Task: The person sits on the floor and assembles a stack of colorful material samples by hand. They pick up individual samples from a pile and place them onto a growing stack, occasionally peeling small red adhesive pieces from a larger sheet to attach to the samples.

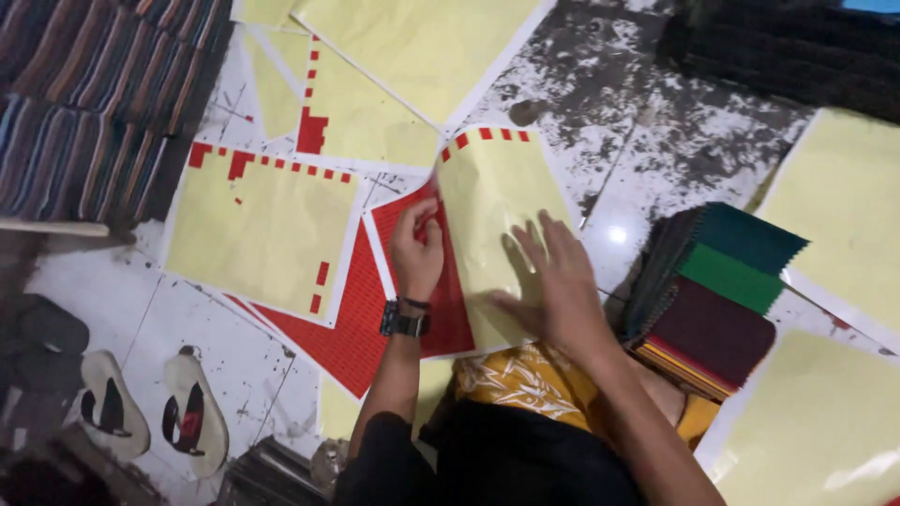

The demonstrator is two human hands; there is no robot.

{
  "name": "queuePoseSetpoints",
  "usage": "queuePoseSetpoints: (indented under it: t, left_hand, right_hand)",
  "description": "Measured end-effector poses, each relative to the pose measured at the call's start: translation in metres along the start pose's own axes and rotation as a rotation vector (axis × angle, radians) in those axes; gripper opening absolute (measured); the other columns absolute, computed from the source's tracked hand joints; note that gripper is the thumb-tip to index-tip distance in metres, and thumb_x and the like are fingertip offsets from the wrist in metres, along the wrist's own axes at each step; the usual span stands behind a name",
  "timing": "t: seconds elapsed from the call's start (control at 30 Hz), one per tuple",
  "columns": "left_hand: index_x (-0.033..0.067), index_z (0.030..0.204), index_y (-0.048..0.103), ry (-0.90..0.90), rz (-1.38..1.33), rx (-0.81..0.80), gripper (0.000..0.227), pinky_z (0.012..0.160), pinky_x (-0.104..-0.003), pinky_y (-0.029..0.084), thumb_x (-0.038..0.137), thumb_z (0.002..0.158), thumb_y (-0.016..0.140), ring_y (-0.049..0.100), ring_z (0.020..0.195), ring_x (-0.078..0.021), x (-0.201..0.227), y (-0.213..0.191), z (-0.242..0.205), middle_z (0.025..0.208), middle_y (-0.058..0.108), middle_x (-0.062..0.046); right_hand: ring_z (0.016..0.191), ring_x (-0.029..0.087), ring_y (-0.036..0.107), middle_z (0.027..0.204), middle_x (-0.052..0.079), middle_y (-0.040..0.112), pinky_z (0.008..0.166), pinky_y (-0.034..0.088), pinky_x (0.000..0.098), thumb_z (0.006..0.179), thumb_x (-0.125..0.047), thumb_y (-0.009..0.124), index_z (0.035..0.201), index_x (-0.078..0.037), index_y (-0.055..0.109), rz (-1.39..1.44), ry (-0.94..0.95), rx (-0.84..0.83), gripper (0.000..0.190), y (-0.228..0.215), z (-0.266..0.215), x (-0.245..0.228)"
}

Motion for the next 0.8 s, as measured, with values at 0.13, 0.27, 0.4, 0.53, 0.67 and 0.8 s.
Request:
queuePoseSetpoints:
  t: [0.13,0.27,0.4,0.53,0.67,0.8]
  left_hand:
    - [0.0174,0.12,0.073,0.019,0.052,0.01,0.039,0.098,-0.04,0.052,0.0,0.088,0.059,0.069,0.111,-0.0284,-0.022,-0.013,-0.031,0.112,0.071,-0.006]
    - [0.0179,0.136,0.065,0.187,0.111,-0.136,0.043,0.109,-0.05,0.043,0.033,0.097,0.054,0.056,0.129,-0.0396,0.01,-0.011,-0.053,0.137,0.06,-0.015]
    - [0.0236,0.154,0.049,0.288,0.285,-0.371,0.076,0.114,-0.066,0.029,0.058,0.087,0.061,0.033,0.149,-0.049,0.029,0.015,-0.069,0.163,0.036,-0.018]
    - [0.0217,0.159,0.041,0.154,0.219,-0.461,0.073,0.115,-0.073,0.021,0.055,0.095,0.055,0.019,0.152,-0.053,0.046,0.029,-0.066,0.168,0.024,-0.021]
    - [0.0224,0.161,0.037,0.149,0.265,-0.389,0.064,0.113,-0.072,0.027,0.048,0.102,0.047,0.02,0.153,-0.0499,0.054,0.035,-0.071,0.169,0.022,-0.019]
    - [0.0262,0.158,0.042,0.226,0.38,-0.318,0.057,0.114,-0.07,0.027,0.045,0.104,0.045,0.026,0.152,-0.0499,0.08,0.036,-0.077,0.166,0.031,-0.016]
  right_hand:
    - [0.149,0.051,0.026,0.165,0.018,0.03,0.114,0.018,0.0776,0.075,-0.05,0.084,0.156,-0.031,0.044,-0.077,0.002,-0.307,0.093,0.021,0.023,-0.007]
    - [0.154,0.049,0.018,0.17,0.017,0.02,0.114,0.013,0.079,0.083,-0.055,0.074,0.162,-0.042,0.029,-0.186,0.143,-0.425,0.092,0.028,0.043,0.04]
    - [0.152,0.045,0.025,0.164,0.022,0.03,0.111,0.021,0.0782,0.094,-0.053,0.062,0.163,-0.032,0.033,-0.07,0.146,-0.308,0.078,0.025,0.051,0.09]
    - [0.142,0.053,0.038,0.155,0.028,0.043,0.109,0.029,0.0748,0.107,-0.031,0.061,0.145,-0.006,0.06,-0.1,0.045,0.038,0.046,-0.002,0.023,0.062]
    - [0.13,0.043,0.056,0.139,0.021,0.06,0.108,0.046,0.0547,0.096,-0.022,0.073,0.136,-0.003,0.066,-0.001,0.027,0.212,0.045,-0.013,-0.022,0.041]
    - [0.127,0.044,0.057,0.137,0.023,0.06,0.11,0.044,0.0538,0.078,-0.042,0.089,0.139,0.001,0.062,0.097,0.14,0.219,0.079,0.009,-0.054,0.052]
Point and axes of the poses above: each hand's wrist, its own z-axis towards the middle knuckle, its own y-axis out of the palm, x = y × z, the point moved 4 cm from there along z, towards the middle knuckle
